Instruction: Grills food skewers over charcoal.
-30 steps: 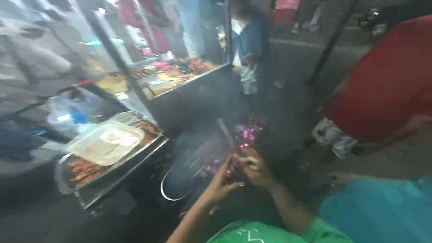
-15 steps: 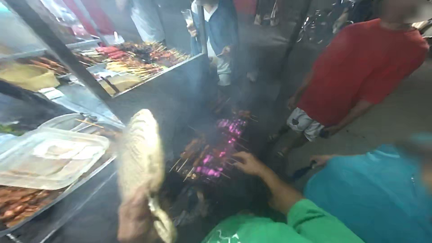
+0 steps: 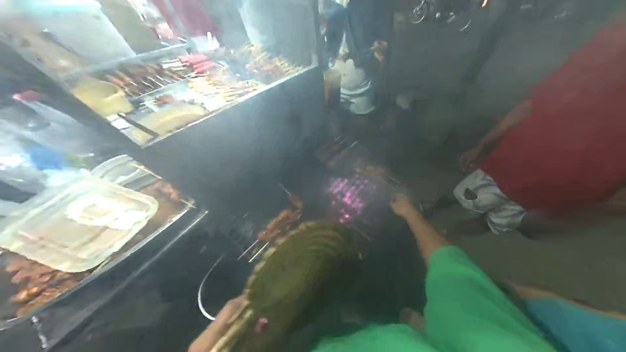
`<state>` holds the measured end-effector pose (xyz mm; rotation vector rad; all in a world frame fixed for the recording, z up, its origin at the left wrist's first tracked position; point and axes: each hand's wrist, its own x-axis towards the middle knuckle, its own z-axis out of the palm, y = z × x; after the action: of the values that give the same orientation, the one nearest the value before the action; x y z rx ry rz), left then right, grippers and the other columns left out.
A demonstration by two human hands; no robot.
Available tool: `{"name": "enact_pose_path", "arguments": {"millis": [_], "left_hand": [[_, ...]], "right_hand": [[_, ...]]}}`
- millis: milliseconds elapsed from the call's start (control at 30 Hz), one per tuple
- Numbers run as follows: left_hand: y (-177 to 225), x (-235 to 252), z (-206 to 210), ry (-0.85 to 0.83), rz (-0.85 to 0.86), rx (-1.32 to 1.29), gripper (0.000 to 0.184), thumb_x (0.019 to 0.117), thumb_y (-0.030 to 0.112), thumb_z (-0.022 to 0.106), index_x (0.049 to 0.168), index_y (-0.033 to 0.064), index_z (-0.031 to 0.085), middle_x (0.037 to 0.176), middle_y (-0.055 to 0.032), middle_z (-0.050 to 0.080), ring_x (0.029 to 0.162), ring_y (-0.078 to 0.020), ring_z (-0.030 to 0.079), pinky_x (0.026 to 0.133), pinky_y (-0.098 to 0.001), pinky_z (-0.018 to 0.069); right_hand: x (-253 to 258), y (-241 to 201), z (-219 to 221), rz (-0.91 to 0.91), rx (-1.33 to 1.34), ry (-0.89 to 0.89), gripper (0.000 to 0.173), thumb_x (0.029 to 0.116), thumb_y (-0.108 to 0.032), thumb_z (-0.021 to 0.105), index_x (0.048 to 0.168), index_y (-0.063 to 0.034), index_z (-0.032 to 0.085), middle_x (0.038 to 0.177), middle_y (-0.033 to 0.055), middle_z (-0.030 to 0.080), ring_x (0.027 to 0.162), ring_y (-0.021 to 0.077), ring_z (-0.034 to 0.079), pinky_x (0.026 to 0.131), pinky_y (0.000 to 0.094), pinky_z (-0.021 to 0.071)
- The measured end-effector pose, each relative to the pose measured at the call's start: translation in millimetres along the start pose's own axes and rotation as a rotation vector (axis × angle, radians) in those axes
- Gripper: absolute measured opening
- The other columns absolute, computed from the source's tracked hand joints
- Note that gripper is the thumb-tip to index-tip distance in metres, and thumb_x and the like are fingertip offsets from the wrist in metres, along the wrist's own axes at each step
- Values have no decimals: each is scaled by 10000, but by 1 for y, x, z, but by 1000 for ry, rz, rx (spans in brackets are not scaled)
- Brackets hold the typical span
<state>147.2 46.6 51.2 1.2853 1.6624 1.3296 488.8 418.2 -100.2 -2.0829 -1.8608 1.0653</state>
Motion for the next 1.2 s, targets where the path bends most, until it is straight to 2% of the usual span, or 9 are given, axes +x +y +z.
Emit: {"name": "enact_pose_path", "arguments": {"millis": [67, 167, 300, 433, 567, 700, 900, 1000, 1200], "left_hand": [[-17, 12, -4, 144, 145, 4, 280, 1007, 28, 485, 1269, -10, 577, 1061, 125, 690, 933, 74, 639, 840, -181, 560], [-28, 23, 9, 198, 350, 243, 247, 1011, 81, 550, 1242, 2, 590, 1106, -18, 652, 949, 15, 609, 838, -206, 538], [-9, 12, 42, 15, 159, 129, 280, 991, 72, 607, 1268, 30, 623, 1169, 43, 705, 1043, 48, 642, 921, -199, 557], [-3, 11, 35, 118, 83, 191, 341, 956, 58, 610, 1245, -118, 569, 1080, -19, 700, 958, 65, 632, 853, -170, 550], [-12, 5, 23, 119, 105, 98, 320, 992, 161, 629, 1295, 62, 601, 1138, 130, 693, 1008, 76, 638, 884, -189, 564], [-16, -2, 13, 131, 112, 106, 349, 970, 126, 641, 1293, 11, 575, 1128, 123, 687, 996, 91, 629, 879, -176, 560], [-22, -9, -5, 132, 94, 17, 326, 958, 148, 681, 1273, 102, 611, 1106, 190, 690, 986, 90, 638, 866, -174, 562], [-23, -10, -5, 116, 86, 64, 335, 957, 148, 666, 1264, 35, 595, 1090, 142, 690, 952, 94, 637, 835, -166, 568], [-39, 0, -10, 159, 199, 280, 396, 971, 172, 640, 1233, -116, 570, 1080, -98, 689, 932, 30, 636, 840, -182, 555]], "right_hand": [[31, 2, -3, -42, -80, -2, 521, 1055, -205, 542, 1518, 15, 452, 1521, 266, 487, 1416, 389, 485, 1170, 536, 403], [74, 3, -1, -96, -164, -1, 590, 1023, -194, 598, 1541, 18, 413, 1545, 269, 456, 1448, 397, 441, 1192, 538, 376], [102, -6, 6, -102, -242, -22, 569, 992, -163, 629, 1515, -7, 467, 1521, 248, 498, 1424, 400, 472, 1175, 564, 389], [113, -5, 14, -97, -224, -41, 483, 1035, -195, 591, 1466, 12, 520, 1451, 278, 553, 1364, 435, 525, 1135, 594, 414], [100, -12, 24, -207, -185, 22, 432, 1055, -149, 543, 1475, -44, 543, 1440, 255, 577, 1360, 425, 536, 1136, 590, 415], [65, -18, 41, -129, -54, -14, 358, 1083, -224, 525, 1276, 43, 667, 1310, 237, 663, 1253, 346, 629, 1107, 488, 466], [12, -26, 79, -115, -71, -103, 328, 1082, -161, 501, 1307, 26, 650, 1333, 225, 652, 1262, 334, 622, 1106, 488, 465], [10, -26, 90, -110, -106, -107, 308, 1060, -130, 520, 1286, 29, 656, 1307, 226, 661, 1237, 339, 635, 1082, 494, 488], [18, -28, 82, -130, -171, -128, 305, 1031, -116, 557, 1279, 23, 666, 1321, 223, 658, 1264, 336, 620, 1101, 493, 473]]}}
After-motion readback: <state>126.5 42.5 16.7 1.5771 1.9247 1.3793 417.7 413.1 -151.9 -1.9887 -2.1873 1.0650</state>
